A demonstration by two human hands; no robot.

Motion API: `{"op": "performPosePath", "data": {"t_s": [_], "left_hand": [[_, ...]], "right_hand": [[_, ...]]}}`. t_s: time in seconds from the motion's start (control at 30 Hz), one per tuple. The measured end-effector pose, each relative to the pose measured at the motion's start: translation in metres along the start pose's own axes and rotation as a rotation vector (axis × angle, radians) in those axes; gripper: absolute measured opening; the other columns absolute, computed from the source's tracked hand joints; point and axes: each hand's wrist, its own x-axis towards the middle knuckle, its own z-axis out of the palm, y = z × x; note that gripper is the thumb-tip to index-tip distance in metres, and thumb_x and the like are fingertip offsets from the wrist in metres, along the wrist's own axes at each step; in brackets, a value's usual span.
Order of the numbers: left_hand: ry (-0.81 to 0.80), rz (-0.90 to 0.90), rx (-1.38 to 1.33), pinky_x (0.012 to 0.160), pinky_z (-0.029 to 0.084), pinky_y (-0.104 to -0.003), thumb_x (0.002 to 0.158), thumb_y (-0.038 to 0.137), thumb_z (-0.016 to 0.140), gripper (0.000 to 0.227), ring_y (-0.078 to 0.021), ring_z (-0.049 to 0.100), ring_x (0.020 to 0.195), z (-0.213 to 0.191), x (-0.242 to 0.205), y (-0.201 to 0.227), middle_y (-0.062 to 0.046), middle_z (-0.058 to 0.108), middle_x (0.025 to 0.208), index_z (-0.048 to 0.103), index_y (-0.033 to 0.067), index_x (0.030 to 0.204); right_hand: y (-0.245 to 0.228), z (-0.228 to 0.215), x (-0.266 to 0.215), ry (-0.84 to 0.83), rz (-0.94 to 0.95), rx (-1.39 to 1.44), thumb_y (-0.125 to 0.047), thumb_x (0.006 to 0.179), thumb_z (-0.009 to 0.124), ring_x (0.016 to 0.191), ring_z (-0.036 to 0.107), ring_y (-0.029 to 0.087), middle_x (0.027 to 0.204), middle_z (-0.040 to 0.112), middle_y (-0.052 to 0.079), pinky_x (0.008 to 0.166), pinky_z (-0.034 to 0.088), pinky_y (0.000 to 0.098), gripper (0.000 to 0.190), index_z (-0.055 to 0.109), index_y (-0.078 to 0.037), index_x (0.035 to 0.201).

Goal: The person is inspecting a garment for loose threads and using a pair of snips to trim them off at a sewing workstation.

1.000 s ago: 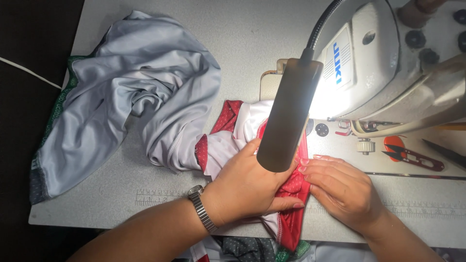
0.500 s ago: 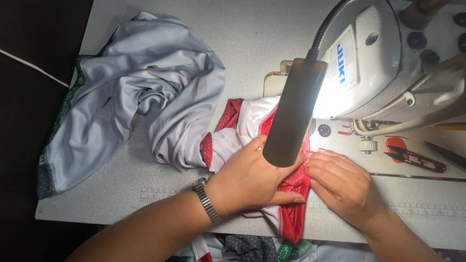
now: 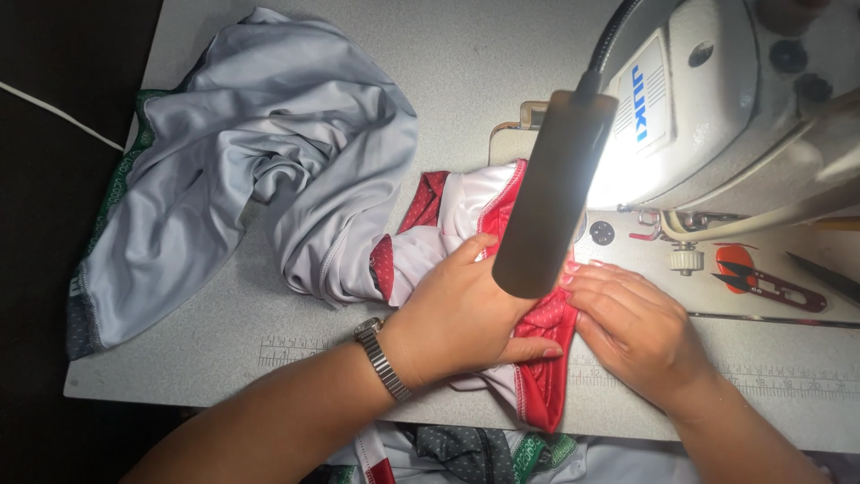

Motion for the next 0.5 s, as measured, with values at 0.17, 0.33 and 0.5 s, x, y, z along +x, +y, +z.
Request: {"op": "performPosePath", "data": {"t_s": [0.17, 0.33, 0.5], "left_hand": [[-0.072, 0.007, -0.112, 0.076, 0.043, -0.046, 0.081, 0.071, 0.055, 0.071, -0.0344, 0.064, 0.081, -0.033, 0.002, 0.031, -0.013, 0.066, 0.098, 0.064, 0.0011, 0.092], [-0.093, 0.038, -0.152, 0.101, 0.041, -0.05, 0.078, 0.071, 0.057, 0.065, -0.0332, 0.059, 0.07, -0.029, -0.012, 0.054, -0.011, 0.063, 0.079, 0.068, 0.0064, 0.08], [-0.122, -0.01, -0.247, 0.055, 0.044, -0.05, 0.084, 0.067, 0.047, 0.065, -0.0366, 0.062, 0.072, -0.029, 0.009, 0.03, -0.013, 0.059, 0.099, 0.058, 0.0079, 0.108]], "right_hand": [[0.002, -0.001, 0.0, 0.003, -0.095, -0.072, 0.0, 0.093, 0.065, 0.103, 0.071, 0.033, 0.111, 0.072, 0.016, 0.1, 0.056, 0.0461, 0.015, 0.067, 0.003, 0.107], [-0.007, -0.01, -0.011, -0.043, -0.224, -0.104, -0.011, 0.098, 0.054, 0.102, 0.069, 0.035, 0.111, 0.069, 0.018, 0.1, 0.056, 0.0522, 0.018, 0.069, -0.004, 0.107], [-0.018, -0.015, -0.009, 0.007, -0.207, -0.035, -0.011, 0.092, 0.062, 0.096, 0.07, 0.036, 0.098, 0.069, 0.017, 0.096, 0.057, 0.051, 0.016, 0.066, -0.003, 0.079]]}}
